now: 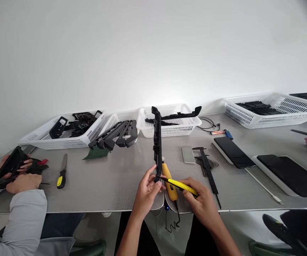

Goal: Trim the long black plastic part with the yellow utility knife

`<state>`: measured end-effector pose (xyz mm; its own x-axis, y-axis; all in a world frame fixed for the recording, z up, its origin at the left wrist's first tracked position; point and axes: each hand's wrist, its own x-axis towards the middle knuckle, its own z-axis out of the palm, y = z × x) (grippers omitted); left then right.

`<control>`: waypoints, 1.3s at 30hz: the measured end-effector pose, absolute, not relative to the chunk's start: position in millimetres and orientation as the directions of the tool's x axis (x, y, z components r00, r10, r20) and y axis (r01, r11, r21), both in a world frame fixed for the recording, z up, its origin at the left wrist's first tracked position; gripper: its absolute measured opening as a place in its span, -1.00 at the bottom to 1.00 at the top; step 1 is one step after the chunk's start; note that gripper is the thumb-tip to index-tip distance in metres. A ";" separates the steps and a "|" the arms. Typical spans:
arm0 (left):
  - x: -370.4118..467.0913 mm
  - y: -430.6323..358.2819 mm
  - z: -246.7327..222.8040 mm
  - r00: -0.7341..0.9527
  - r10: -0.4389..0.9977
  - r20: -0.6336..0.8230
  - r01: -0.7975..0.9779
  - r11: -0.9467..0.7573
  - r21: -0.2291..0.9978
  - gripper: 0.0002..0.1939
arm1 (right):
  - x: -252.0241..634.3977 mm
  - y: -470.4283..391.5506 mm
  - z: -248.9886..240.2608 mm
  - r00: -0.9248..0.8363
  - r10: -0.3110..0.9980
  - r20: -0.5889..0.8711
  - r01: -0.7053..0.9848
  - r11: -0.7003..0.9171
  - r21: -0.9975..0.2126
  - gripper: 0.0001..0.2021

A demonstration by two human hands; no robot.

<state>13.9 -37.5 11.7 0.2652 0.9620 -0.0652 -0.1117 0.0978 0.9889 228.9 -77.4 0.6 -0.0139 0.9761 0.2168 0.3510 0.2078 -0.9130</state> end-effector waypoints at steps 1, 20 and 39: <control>13.7 -37.4 11.3 0.265 0.962 -0.067 -0.114 0.100 0.988 -0.31 | 228.7 -77.4 -0.1 -0.013 0.976 0.218 0.348 0.209 -0.914 -0.76; 14.6 -38.5 12.8 0.262 0.963 -0.068 -0.107 0.099 0.989 -0.28 | 229.5 -74.4 -2.0 0.053 0.969 0.243 0.341 0.211 -0.916 -0.69; 16.4 -36.0 10.2 0.241 0.969 -0.051 -0.126 0.083 0.989 -0.32 | 230.1 -74.1 -3.4 0.012 0.972 0.234 0.351 0.215 -0.911 -0.69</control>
<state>16.4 -36.0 10.2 0.2407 0.9693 -0.0506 -0.1263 0.0830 0.9885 230.1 -74.1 -3.4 0.0115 0.9722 0.2341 0.3508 0.2153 -0.9114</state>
